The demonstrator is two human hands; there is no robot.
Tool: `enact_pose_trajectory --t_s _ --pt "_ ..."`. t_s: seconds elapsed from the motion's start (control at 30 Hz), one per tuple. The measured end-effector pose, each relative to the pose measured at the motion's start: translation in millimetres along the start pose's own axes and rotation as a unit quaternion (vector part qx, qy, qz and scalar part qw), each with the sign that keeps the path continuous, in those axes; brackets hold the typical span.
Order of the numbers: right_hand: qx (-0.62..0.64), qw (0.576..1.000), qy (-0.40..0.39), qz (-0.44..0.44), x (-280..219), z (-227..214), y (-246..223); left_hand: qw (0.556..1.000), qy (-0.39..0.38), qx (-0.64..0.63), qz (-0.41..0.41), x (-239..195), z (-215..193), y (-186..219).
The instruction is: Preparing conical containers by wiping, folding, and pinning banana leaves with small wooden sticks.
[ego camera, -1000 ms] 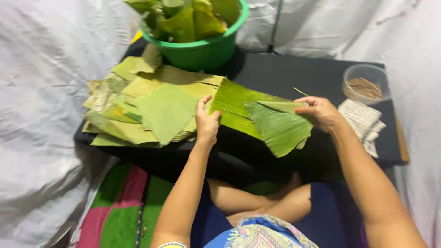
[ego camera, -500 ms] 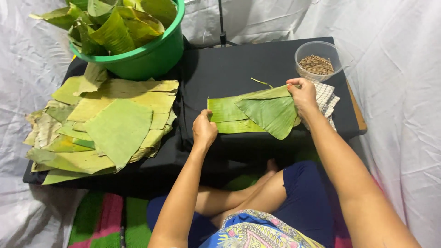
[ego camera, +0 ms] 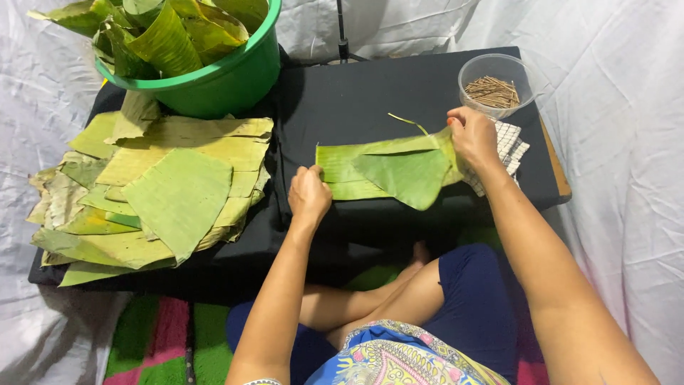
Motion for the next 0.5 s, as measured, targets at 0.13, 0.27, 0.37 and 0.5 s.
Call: enact_pose_trajectory --t_s 0.13,0.27,0.37,0.5 --pt "-0.129 0.990 -0.042 -0.043 -8.2 -20.6 17.3 0.990 0.098 0.100 0.029 -10.1 -19.1 23.9" --pt "-0.119 0.966 -0.223 0.057 -26.9 -40.5 5.3 0.978 0.123 0.065 0.153 0.9 18.6 42.1" --pt "-0.136 0.950 -0.278 0.034 -35.1 -45.2 5.7 0.974 0.089 0.041 0.205 13.2 30.1 60.1" --pt "-0.182 0.973 -0.095 -0.106 -41.0 -44.9 27.8 0.962 0.074 0.040 0.260 47.2 58.4 65.5"
Point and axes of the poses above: each hand's wrist, its own x-axis towards the middle knuckle, its own z-axis out of the palm, y = z × x, the point moved 1 cm from there along x, towards the middle knuckle, and after that the axes turned 2 degrees about y, right-handed, at the moved point
